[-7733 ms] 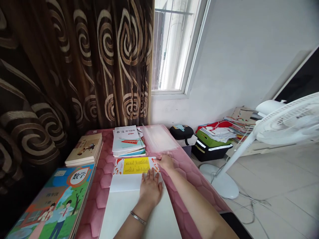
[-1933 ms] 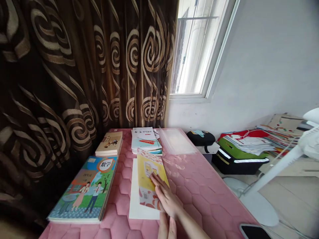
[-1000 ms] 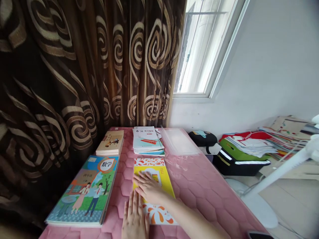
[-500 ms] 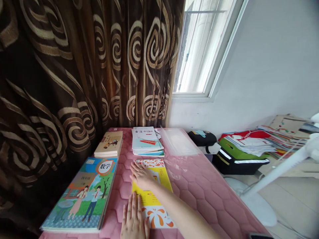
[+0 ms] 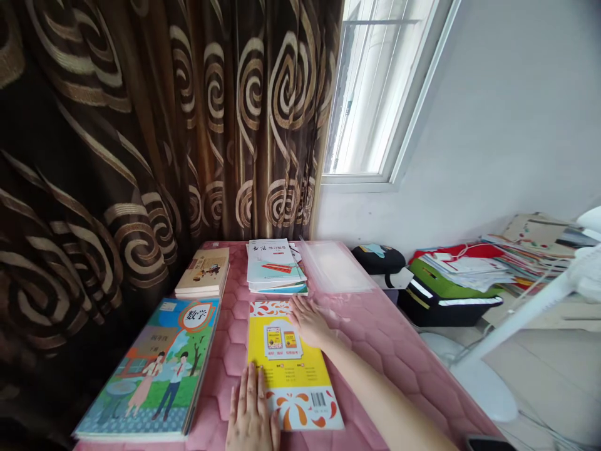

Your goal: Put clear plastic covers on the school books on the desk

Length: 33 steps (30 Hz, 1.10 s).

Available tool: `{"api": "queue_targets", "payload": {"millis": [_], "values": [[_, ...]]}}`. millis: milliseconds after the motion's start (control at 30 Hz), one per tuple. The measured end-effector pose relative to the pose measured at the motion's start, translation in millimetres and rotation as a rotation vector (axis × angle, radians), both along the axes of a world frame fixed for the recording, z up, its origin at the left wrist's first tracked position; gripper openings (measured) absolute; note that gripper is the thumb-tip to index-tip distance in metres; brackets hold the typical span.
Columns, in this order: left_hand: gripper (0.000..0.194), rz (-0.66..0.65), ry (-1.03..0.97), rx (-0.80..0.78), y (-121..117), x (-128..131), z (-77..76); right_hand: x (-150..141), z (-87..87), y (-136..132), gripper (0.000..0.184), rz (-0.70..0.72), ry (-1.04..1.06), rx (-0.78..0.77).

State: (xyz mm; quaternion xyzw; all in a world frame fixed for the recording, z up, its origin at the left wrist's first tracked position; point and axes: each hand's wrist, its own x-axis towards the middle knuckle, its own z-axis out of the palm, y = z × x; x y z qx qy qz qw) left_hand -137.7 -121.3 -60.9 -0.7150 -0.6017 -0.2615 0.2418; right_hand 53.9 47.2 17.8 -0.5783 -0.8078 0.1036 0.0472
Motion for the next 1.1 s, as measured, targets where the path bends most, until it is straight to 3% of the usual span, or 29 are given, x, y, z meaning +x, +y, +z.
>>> {"api": "queue_targets", "payload": {"millis": [67,167,367,500,633,700,867,967,1100], "values": [[0.071,-0.009,0.017,0.009,-0.3,-1.3,2.2,2.1,1.3,3.8,0.062,-0.070,-0.030,0.021],[0.072,-0.050,0.035,0.035,-0.8,-3.5,6.5,-10.4,-1.8,-15.0,0.064,-0.130,-0.030,0.039],[0.070,-0.083,0.035,0.055,-0.1,-3.2,11.8,-45.7,-29.3,-107.7,0.065,0.028,0.080,0.156],[0.071,-0.093,0.043,0.029,-1.5,-6.0,8.6,-26.0,-49.7,-152.9,0.059,0.038,0.057,0.288],[0.069,-0.068,0.037,-0.047,-4.0,-7.5,4.1,8.1,-60.5,-162.6,0.059,-0.041,0.003,0.354],[0.066,-0.049,0.038,-0.160,0.9,0.7,6.2,15.7,-62.8,-161.3,0.058,-0.048,-0.014,0.344],[0.059,-0.114,0.027,-0.578,52.4,51.7,33.9,13.8,-66.8,-158.7,0.057,-0.046,-0.032,0.290],[0.061,-0.129,0.001,-0.645,99.5,72.1,54.1,13.3,-69.6,-158.7,0.058,-0.052,-0.034,0.297],[0.064,-0.102,-0.006,-0.673,149.2,60.4,70.0,14.0,-68.3,-157.9,0.060,-0.060,-0.026,0.277]]}}
